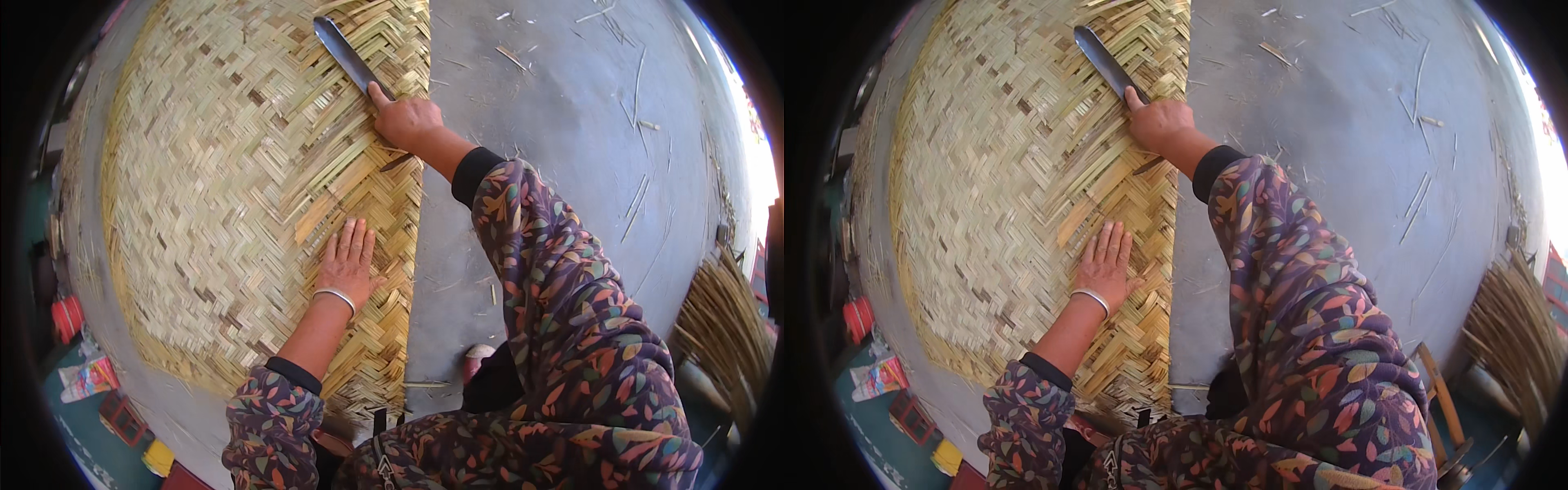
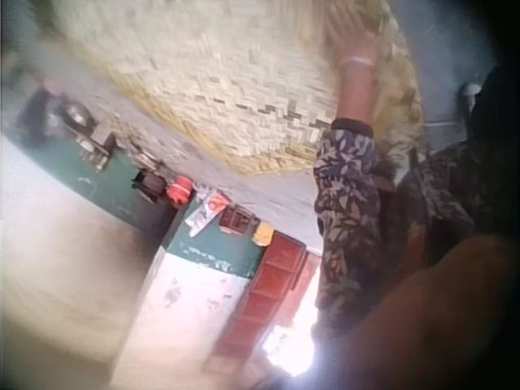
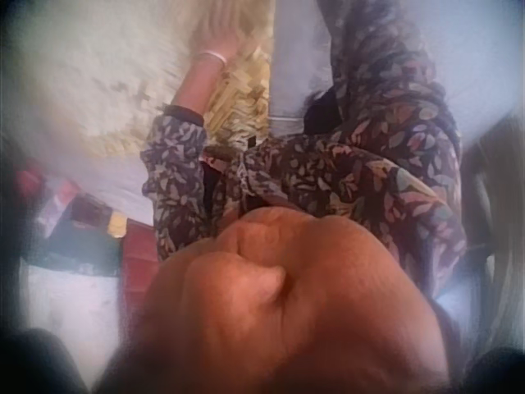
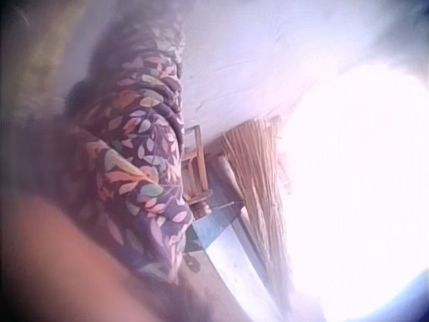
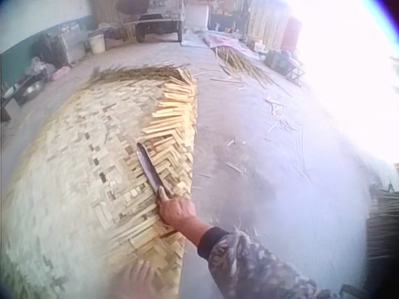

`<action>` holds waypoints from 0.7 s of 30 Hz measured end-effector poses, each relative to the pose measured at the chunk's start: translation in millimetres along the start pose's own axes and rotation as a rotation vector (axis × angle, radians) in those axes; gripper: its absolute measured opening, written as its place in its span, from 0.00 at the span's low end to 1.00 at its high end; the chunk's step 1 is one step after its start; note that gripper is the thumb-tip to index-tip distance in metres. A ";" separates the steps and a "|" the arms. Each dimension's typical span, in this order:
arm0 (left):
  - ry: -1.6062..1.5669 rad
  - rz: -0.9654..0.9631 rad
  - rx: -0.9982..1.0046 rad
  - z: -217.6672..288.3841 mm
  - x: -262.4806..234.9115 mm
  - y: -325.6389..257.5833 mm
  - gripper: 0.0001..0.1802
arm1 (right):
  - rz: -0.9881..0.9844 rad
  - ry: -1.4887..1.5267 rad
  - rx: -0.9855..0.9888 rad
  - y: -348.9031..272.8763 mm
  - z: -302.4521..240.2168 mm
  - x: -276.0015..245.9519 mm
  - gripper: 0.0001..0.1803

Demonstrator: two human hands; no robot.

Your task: The person trims the edges of a large woven mat using a curved blade. They hold the mat with one hand and cut protruding strands along the perimeter, occasionally rotating the mat to access different sections.

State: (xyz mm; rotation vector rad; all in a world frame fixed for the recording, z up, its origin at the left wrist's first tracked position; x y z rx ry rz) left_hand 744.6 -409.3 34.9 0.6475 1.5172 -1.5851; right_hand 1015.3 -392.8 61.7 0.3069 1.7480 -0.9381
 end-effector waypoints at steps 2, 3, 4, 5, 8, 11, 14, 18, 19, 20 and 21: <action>-0.025 -0.014 -0.014 1.8 -1.5 -2.0 0.52 | -0.031 -0.009 -0.018 2.1 -1.6 -0.5 0.32; -0.008 -0.011 -0.025 1.6 -3.8 -2.8 0.52 | -0.047 -0.005 -0.025 3.0 -2.0 -1.4 0.33; -0.002 -0.008 -0.030 3.1 -4.9 -1.8 0.52 | -0.016 -0.009 -0.030 4.0 -2.4 -2.7 0.34; -0.006 -0.027 -0.031 2.4 -5.9 -1.4 0.52 | 0.001 -0.025 -0.028 6.0 -3.1 -3.8 0.36; -0.005 -0.107 -0.077 4.2 -3.5 0.6 0.50 | -0.003 -0.004 -0.054 11.7 -3.2 3.3 0.38; -0.019 -0.136 -0.093 7.0 -4.3 0.7 0.50 | 0.015 -0.025 -0.101 17.4 -1.7 10.8 0.39; 0.006 -0.165 -0.115 9.0 -9.1 1.7 0.49 | -0.004 -0.032 -0.105 23.6 -0.3 15.5 0.40; 0.028 -0.199 -0.129 11.4 -16.3 1.0 0.49 | 0.094 0.009 -0.176 23.8 -5.6 11.1 0.37; 0.029 -0.225 -0.134 11.4 -16.2 1.2 0.46 | 0.063 0.017 -0.157 24.1 -5.7 12.4 0.37; 0.033 -0.237 -0.147 12.7 -15.6 1.8 0.45 | 0.049 0.027 -0.141 23.3 -5.2 12.8 0.38; 0.060 -0.227 -0.157 14.2 -16.1 2.6 0.44 | 0.030 0.017 -0.126 22.7 -4.9 13.7 0.38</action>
Point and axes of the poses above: each hand's wrist, its own y-axis towards the middle knuckle, its own x-axis out of the palm, z = x × y, the point moved 5 cm from there along y, towards the middle knuckle, and after that the axes turned 6 degrees about -y, right-handed, at the moved point
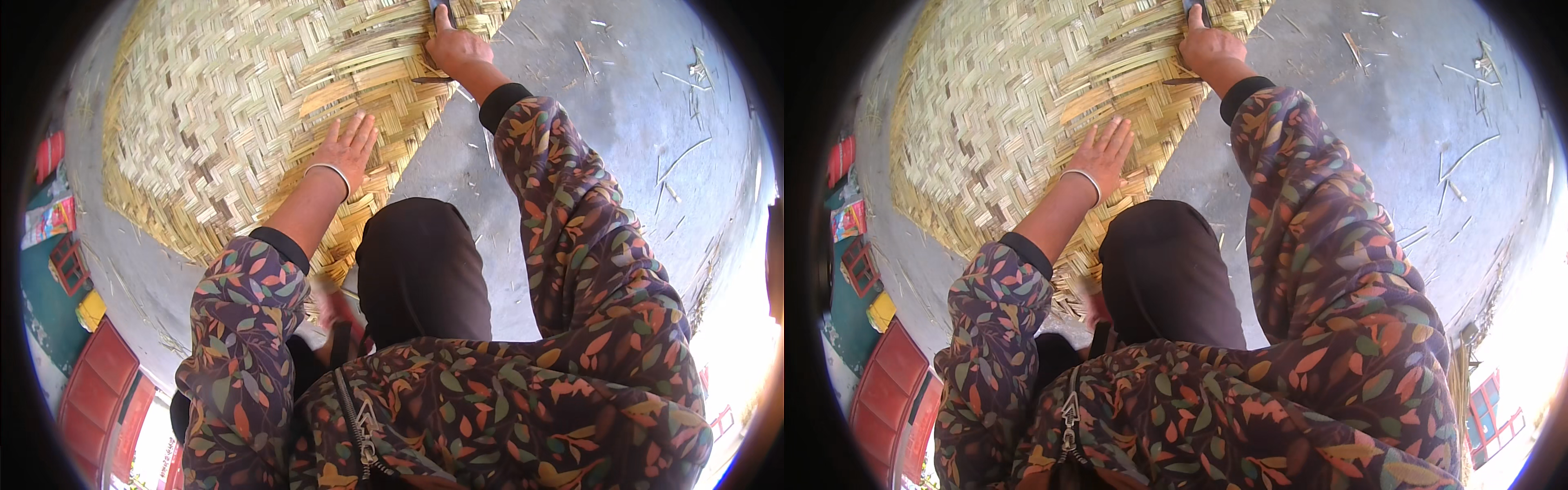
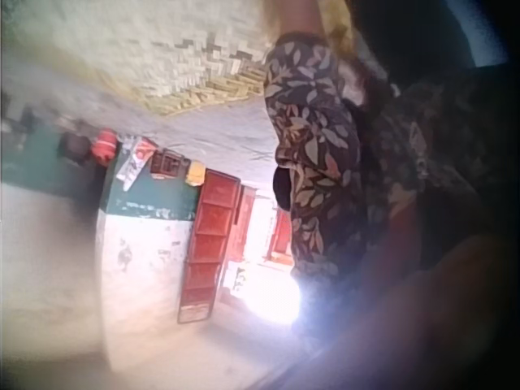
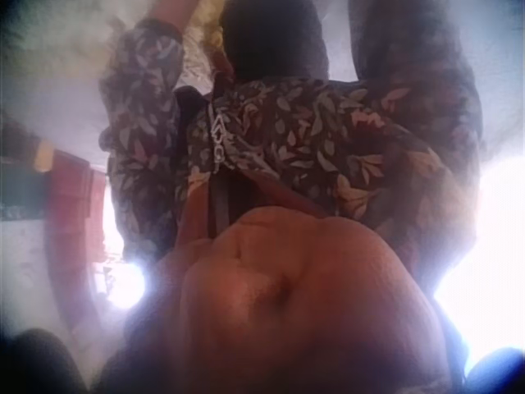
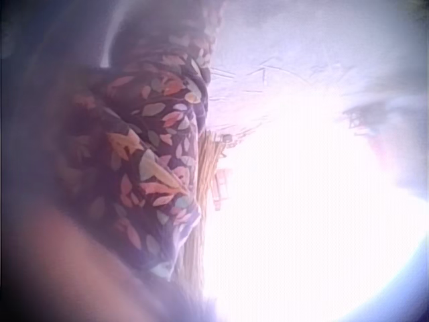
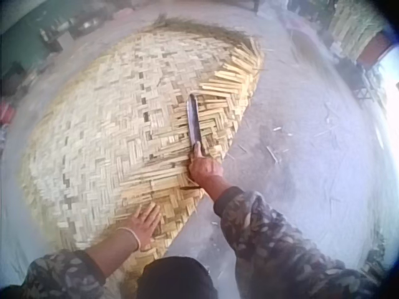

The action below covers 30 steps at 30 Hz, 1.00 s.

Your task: The person trims the edges of a large woven mat using a curved blade. They hold the mat with one hand and cut protruding strands along the perimeter, occasionally rotating the mat to access different sections.

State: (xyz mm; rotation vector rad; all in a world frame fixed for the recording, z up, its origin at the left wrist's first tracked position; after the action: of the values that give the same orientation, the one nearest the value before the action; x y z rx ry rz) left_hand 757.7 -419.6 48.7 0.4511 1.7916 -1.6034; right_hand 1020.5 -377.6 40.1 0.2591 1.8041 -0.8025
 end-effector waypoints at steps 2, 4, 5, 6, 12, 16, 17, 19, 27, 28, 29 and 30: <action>0.026 -0.009 -0.016 3.7 0.1 1.6 0.42 | -0.044 -0.015 0.045 -1.7 1.8 1.4 0.39; 0.042 0.001 -0.023 4.2 -3.9 3.2 0.40 | -0.053 0.004 0.049 -2.3 2.2 0.3 0.38; 0.054 -0.006 -0.010 2.3 -7.6 4.2 0.43 | -0.062 -0.005 0.047 -3.1 2.8 0.0 0.36; 0.061 0.002 0.015 0.4 -11.8 0.9 0.46 | -0.091 0.009 0.052 -3.6 3.5 0.6 0.36; -0.050 -0.114 0.190 -18.1 -53.3 -7.5 0.41 | -0.097 0.101 0.061 -10.3 6.5 -2.1 0.36; -0.243 0.378 0.239 -40.3 -90.3 1.9 0.32 | -0.111 0.135 0.064 -13.5 5.8 -4.5 0.35; -0.248 0.599 0.222 -48.4 -95.9 1.6 0.30 | -0.117 0.130 0.068 -13.5 5.6 -5.6 0.36; -0.232 0.795 0.102 -65.3 -91.6 15.3 0.37 | -0.138 0.115 0.075 -14.1 4.1 -7.0 0.36; -0.357 0.690 0.017 -102.1 -18.9 65.7 0.47 | -0.214 0.043 0.145 -8.1 -4.4 -9.3 0.43; -0.365 0.734 0.038 -102.9 -15.6 66.3 0.47 | -0.222 0.045 0.157 -6.7 -5.3 -9.6 0.44; -0.391 0.756 0.057 -103.7 -12.8 67.8 0.48 | -0.236 0.008 0.177 -5.4 -6.4 -9.6 0.44; -0.382 0.798 0.067 -104.3 -11.5 68.0 0.48 | -0.254 -0.007 0.196 -4.6 -6.9 -9.7 0.45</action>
State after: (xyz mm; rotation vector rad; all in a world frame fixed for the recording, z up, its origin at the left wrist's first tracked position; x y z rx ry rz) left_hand 784.0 -304.4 7.7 0.7210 1.0656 -1.0818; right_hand 1016.5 -374.8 51.8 0.1547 1.7749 -1.1609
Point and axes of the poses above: each hand's wrist, its own y-axis towards the middle knuckle, its own x-axis out of the palm, z = x × y, the point moved 5 cm from there along y, towards the middle knuckle, and after that the axes turned 6 degrees about -y, right-handed, at the moved point
